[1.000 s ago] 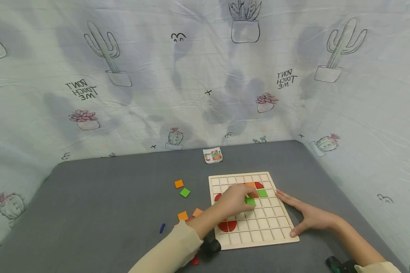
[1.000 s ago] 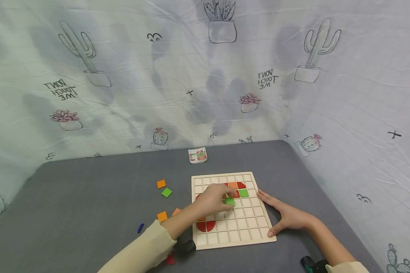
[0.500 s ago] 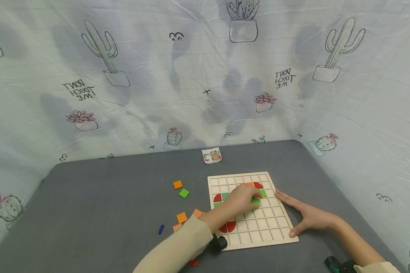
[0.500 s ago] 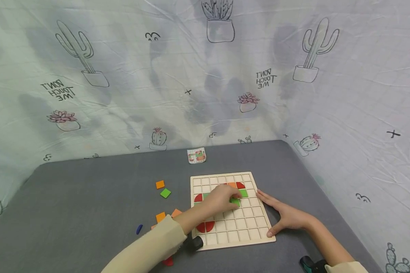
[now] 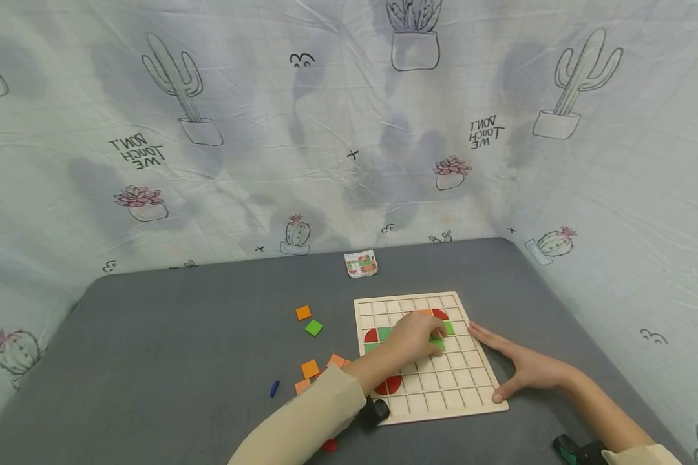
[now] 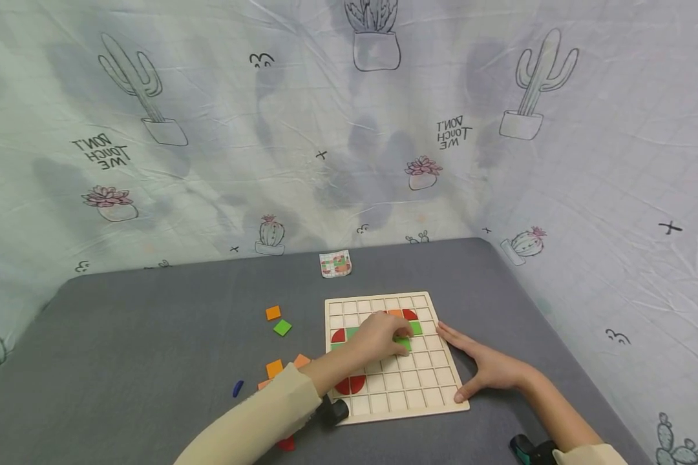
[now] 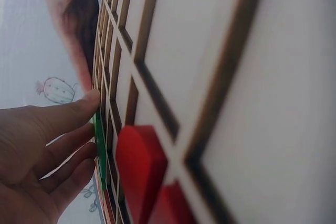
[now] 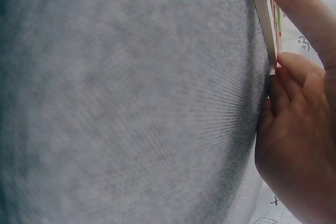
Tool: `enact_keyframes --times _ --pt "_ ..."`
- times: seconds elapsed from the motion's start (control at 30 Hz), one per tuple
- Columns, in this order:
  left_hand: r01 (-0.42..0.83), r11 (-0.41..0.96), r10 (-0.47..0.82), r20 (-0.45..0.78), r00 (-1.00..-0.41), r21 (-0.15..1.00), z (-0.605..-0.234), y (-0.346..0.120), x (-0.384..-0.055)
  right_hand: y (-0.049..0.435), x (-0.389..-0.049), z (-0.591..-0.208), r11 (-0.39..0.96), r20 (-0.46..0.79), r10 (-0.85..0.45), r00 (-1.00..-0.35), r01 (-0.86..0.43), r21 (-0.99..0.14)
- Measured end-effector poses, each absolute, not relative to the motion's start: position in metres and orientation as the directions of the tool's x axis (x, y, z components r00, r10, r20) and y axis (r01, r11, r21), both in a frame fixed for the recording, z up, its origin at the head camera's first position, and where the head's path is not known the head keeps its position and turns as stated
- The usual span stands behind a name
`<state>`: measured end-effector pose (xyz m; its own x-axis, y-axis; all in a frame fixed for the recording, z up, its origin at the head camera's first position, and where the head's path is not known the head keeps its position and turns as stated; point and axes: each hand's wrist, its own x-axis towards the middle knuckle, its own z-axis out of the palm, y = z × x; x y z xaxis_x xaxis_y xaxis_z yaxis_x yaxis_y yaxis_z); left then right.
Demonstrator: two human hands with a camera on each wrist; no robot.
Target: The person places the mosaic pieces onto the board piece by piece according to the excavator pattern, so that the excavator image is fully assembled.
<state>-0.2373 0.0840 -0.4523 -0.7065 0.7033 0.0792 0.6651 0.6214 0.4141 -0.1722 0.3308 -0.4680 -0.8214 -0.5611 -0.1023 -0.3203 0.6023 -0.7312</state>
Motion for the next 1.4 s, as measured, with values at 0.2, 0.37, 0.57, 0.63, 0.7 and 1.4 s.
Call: enact_keyframes --times 0.2,0.37,0.57,0.63,0.7,1.4 --pt "0.686 0.587 0.733 0.08 -0.676 0.43 -0.451 0.078 -0.238 0.331 -0.173 -0.468 0.599 -0.111 -0.561 -0.821 -0.309 -0.738" --pt "0.671 0.492 0.769 0.085 -0.634 0.554 -0.449 0.066 -0.242 0.331 -0.174 -0.466 0.598 -0.123 -0.562 -0.818 -0.3 -0.743" --pt "0.496 0.343 0.788 0.043 -0.615 0.798 -0.444 0.046 -0.248 0.33 -0.174 -0.466 0.598 -0.119 -0.563 -0.818 -0.305 -0.741" --pt "0.45 0.311 0.795 0.03 -0.605 0.837 -0.442 0.037 -0.248 0.329 -0.174 -0.466 0.596 -0.114 -0.563 -0.819 -0.306 -0.742" --pt "0.412 0.294 0.799 0.015 -0.602 0.863 -0.439 0.027 -0.248 0.329 -0.174 -0.466 0.592 -0.11 -0.562 -0.819 -0.306 -0.745" --pt "0.301 0.359 0.674 -0.022 -0.739 0.883 -0.431 -0.098 -0.246 0.33 -0.172 -0.462 0.593 -0.119 -0.551 -0.826 -0.288 -0.752"
